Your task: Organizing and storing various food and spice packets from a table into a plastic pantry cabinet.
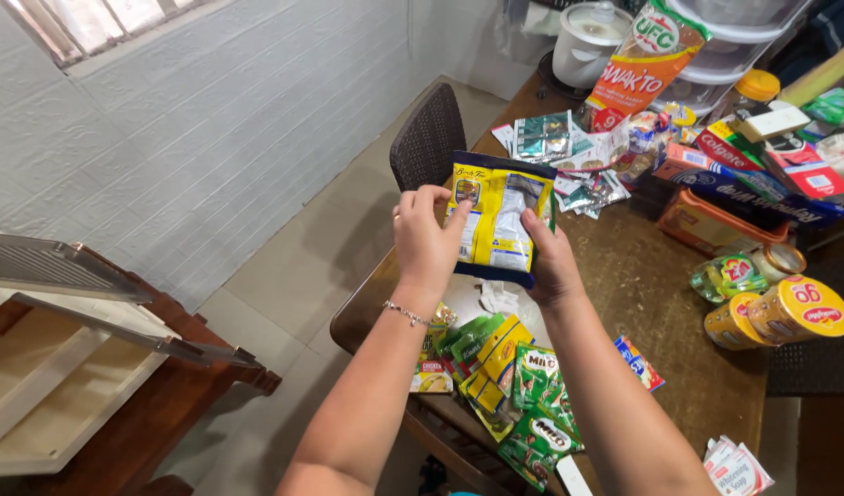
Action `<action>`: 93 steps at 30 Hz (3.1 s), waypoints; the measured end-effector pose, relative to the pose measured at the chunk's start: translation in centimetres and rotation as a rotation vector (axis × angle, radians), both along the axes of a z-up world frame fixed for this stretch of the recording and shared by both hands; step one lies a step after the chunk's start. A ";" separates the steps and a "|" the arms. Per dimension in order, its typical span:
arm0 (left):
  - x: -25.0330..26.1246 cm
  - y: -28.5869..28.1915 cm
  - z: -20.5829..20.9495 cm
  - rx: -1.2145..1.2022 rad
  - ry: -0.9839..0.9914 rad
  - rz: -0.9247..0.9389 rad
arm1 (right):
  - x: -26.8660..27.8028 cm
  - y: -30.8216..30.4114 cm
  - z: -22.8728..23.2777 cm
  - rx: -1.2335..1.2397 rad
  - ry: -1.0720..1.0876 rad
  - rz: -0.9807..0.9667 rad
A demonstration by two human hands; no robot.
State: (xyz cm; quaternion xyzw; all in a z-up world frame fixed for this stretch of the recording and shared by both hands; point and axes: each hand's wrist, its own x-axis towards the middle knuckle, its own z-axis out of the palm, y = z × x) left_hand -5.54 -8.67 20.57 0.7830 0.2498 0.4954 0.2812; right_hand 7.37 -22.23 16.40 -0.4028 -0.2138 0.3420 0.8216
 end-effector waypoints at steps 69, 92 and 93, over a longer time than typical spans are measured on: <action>-40.1 7.2 5.9 -0.466 -0.496 -0.357 | -33.6 17.8 9.6 0.088 -0.304 0.422; -59.3 11.5 3.9 -0.346 -0.523 -0.232 | -49.1 25.2 9.6 0.127 -0.536 0.702; -59.6 11.9 3.8 -0.330 -0.508 -0.227 | -49.1 25.9 9.5 0.137 -0.544 0.731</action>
